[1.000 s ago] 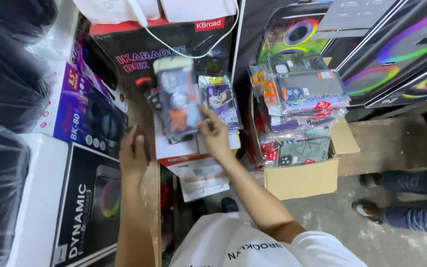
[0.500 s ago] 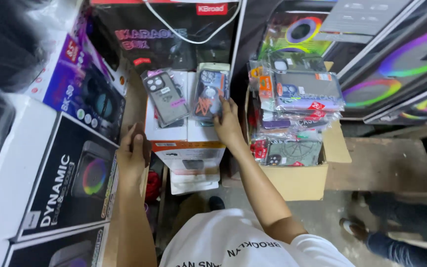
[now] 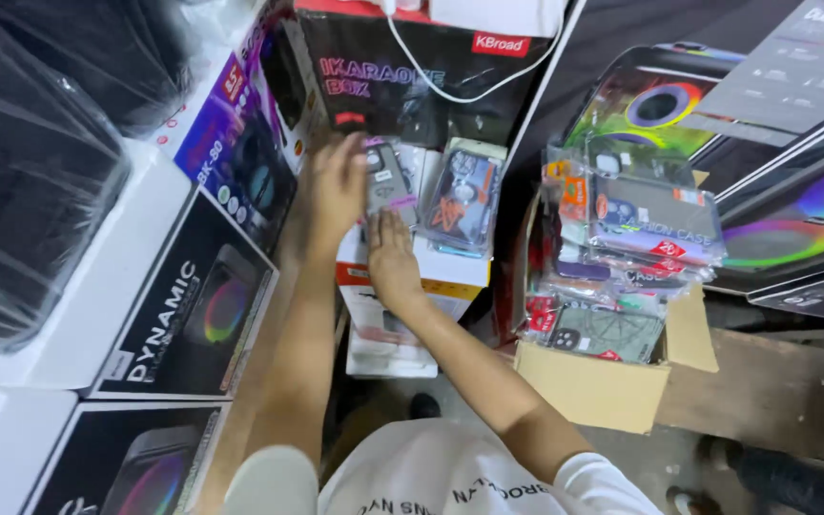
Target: Sorting, inspecting, and organizing various mobile phone cases in a retail stock area.
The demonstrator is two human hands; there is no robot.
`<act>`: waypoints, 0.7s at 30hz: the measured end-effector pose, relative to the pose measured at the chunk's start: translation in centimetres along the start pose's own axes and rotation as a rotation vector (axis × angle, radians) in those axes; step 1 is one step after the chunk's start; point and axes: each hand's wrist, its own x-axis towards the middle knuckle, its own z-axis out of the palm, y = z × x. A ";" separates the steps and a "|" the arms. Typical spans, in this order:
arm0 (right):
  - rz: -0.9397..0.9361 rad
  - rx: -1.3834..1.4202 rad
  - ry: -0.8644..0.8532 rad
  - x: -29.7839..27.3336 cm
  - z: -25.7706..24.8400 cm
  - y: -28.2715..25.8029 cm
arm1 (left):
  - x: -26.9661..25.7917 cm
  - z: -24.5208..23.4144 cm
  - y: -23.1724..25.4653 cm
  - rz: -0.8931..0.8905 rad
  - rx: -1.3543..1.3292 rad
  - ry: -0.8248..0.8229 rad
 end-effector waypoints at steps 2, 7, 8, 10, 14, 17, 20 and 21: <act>0.005 -0.025 0.027 -1.5 4.4 0.0 | -1.9 2.8 -1.4 0.061 -0.031 -0.359; 0.060 -0.071 0.068 -0.4 4.0 -0.3 | 1.2 9.0 -6.5 0.215 0.216 -0.775; 0.057 -0.091 0.104 0.0 3.5 -0.2 | 2.7 10.0 -7.2 0.169 0.216 -0.739; 0.060 -0.114 0.139 0.4 2.4 -0.2 | 4.1 11.7 -8.6 0.128 0.213 -0.707; 0.049 -0.075 0.189 0.6 1.9 -0.2 | 2.2 10.8 -8.7 0.264 0.027 -0.491; 0.061 -0.095 0.209 0.5 2.2 0.0 | -0.9 6.4 -6.7 0.329 -0.080 -0.540; 0.044 -0.089 0.212 0.6 1.1 -0.1 | -3.0 1.7 -5.4 0.268 -0.180 -0.563; 0.035 -0.060 0.200 0.4 0.5 -0.3 | -3.8 0.3 -5.0 0.205 -0.219 -0.546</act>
